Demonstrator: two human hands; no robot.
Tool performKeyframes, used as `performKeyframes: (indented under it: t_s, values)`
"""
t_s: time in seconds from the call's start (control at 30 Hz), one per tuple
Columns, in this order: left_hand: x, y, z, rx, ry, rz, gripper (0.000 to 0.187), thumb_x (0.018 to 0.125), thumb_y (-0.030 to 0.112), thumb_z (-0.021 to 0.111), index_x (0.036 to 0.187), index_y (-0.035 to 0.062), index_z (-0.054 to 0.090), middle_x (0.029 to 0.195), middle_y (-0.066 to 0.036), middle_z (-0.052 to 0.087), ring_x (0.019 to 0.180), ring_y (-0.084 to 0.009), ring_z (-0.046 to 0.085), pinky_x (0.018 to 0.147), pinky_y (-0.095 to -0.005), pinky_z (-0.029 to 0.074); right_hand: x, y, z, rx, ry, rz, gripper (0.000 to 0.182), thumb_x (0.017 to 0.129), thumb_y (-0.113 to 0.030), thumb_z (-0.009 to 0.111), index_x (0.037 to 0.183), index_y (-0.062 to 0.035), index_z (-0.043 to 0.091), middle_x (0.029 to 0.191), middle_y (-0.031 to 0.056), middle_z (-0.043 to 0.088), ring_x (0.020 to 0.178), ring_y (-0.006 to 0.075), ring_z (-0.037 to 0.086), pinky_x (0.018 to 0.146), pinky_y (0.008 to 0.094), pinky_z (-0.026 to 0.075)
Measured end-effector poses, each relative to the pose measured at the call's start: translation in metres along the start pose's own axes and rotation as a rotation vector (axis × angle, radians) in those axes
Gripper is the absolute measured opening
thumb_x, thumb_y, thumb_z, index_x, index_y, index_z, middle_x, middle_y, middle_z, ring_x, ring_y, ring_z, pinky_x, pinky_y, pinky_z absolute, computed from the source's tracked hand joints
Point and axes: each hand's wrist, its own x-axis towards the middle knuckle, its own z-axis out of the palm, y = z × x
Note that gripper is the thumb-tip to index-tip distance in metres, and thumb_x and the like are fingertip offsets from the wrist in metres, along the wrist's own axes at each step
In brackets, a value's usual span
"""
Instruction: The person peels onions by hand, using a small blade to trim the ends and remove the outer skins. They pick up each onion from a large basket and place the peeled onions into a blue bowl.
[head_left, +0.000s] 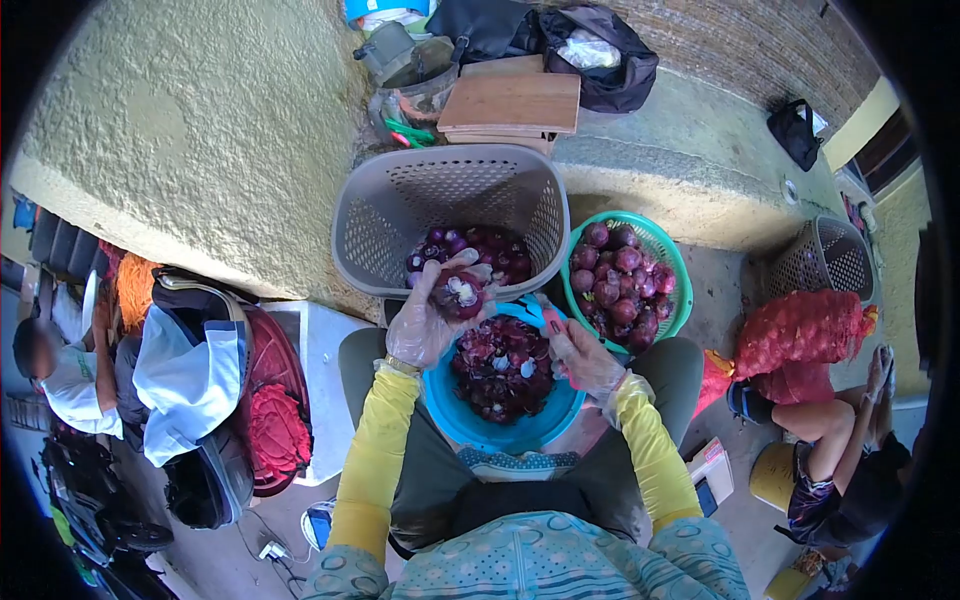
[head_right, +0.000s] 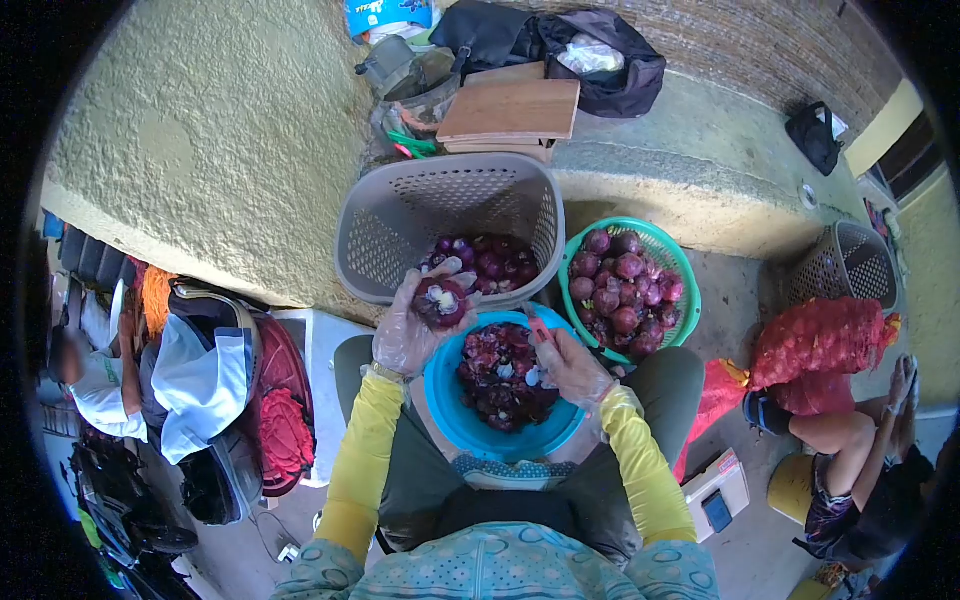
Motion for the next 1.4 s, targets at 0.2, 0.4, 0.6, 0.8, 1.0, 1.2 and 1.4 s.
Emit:
performKeyframes:
  t_s: [0.2,0.4,0.6,0.8,1.0,1.2,1.4]
  values:
    - [0.003,-0.002,-0.002,0.11,-0.019,-0.086,0.064,0.104,0.06,0.046,0.137,0.0057,0.057,0.127,-0.014,0.066,0.11,-0.0248,0.067,0.089,-0.0415,0.06,0.01,-0.066,0.01,-0.042,-0.108,-0.076,0.034,0.106,-0.039,0.058,0.117,-0.0076,0.055,0.09,-0.003,0.051,0.074,0.0059,0.049,0.065,0.0245,0.045]
    - [0.027,-0.003,0.006,0.044,0.006,-0.095,0.066,0.103,0.058,0.052,0.14,0.0032,0.053,0.127,-0.012,0.065,0.111,-0.0241,0.066,0.091,-0.0378,0.057,0.069,-0.073,0.02,-0.063,-0.057,-0.333,0.039,0.097,-0.027,0.074,0.124,-0.0033,0.057,0.104,0.002,0.063,0.094,0.0113,0.06,0.085,0.0293,0.052]
    - [0.036,-0.026,0.003,0.155,-0.084,-0.025,0.058,0.106,0.039,0.051,0.155,0.0093,0.039,0.149,-0.012,0.051,0.132,-0.0242,0.053,0.112,-0.0457,0.044,0.084,-0.058,0.027,0.074,-0.046,-0.347,0.059,0.09,-0.014,0.081,0.139,-0.0023,0.051,0.126,0.0075,0.065,0.115,0.0158,0.062,0.101,0.0336,0.052]
    - [0.045,-0.036,-0.008,0.431,-0.039,0.101,0.069,0.103,0.027,0.061,0.16,0.0079,0.026,0.155,-0.011,0.041,0.141,-0.0236,0.044,0.119,-0.0419,0.035,0.083,-0.064,0.025,0.128,-0.093,-0.338,0.065,0.088,-0.015,0.084,0.141,-0.0029,0.049,0.128,0.0069,0.064,0.115,0.0139,0.062,0.099,0.0302,0.053]
    - [0.046,-0.031,-0.01,0.701,-0.046,0.162,0.068,0.099,0.018,0.067,0.155,0.0066,0.031,0.157,-0.012,0.036,0.145,-0.0239,0.038,0.12,-0.0402,0.033,0.081,-0.07,0.022,0.114,-0.086,-0.245,0.063,0.087,-0.024,0.085,0.138,-0.0037,0.052,0.117,0.0026,0.065,0.099,0.0075,0.061,0.083,0.0241,0.053]
    - [0.044,-0.034,-0.01,0.915,-0.067,0.292,0.069,0.091,0.005,0.068,0.152,0.0097,0.035,0.154,-0.01,0.039,0.144,-0.0232,0.038,0.12,-0.0398,0.034,0.08,-0.074,0.024,-0.003,-0.033,-0.18,0.051,0.094,-0.03,0.077,0.135,-0.0072,0.057,0.099,-0.0007,0.064,0.073,0.0041,0.055,0.055,0.0205,0.042]
    - [0.041,-0.028,-0.005,0.757,-0.071,0.245,0.066,0.089,0.003,0.068,0.148,0.0107,0.039,0.153,-0.009,0.039,0.143,-0.0225,0.039,0.121,-0.0402,0.033,0.087,-0.074,0.018,0.069,-0.117,-0.129,0.042,0.099,-0.03,0.068,0.135,-0.009,0.058,0.09,-0.0003,0.064,0.068,0.0045,0.055,0.048,0.02,0.037]
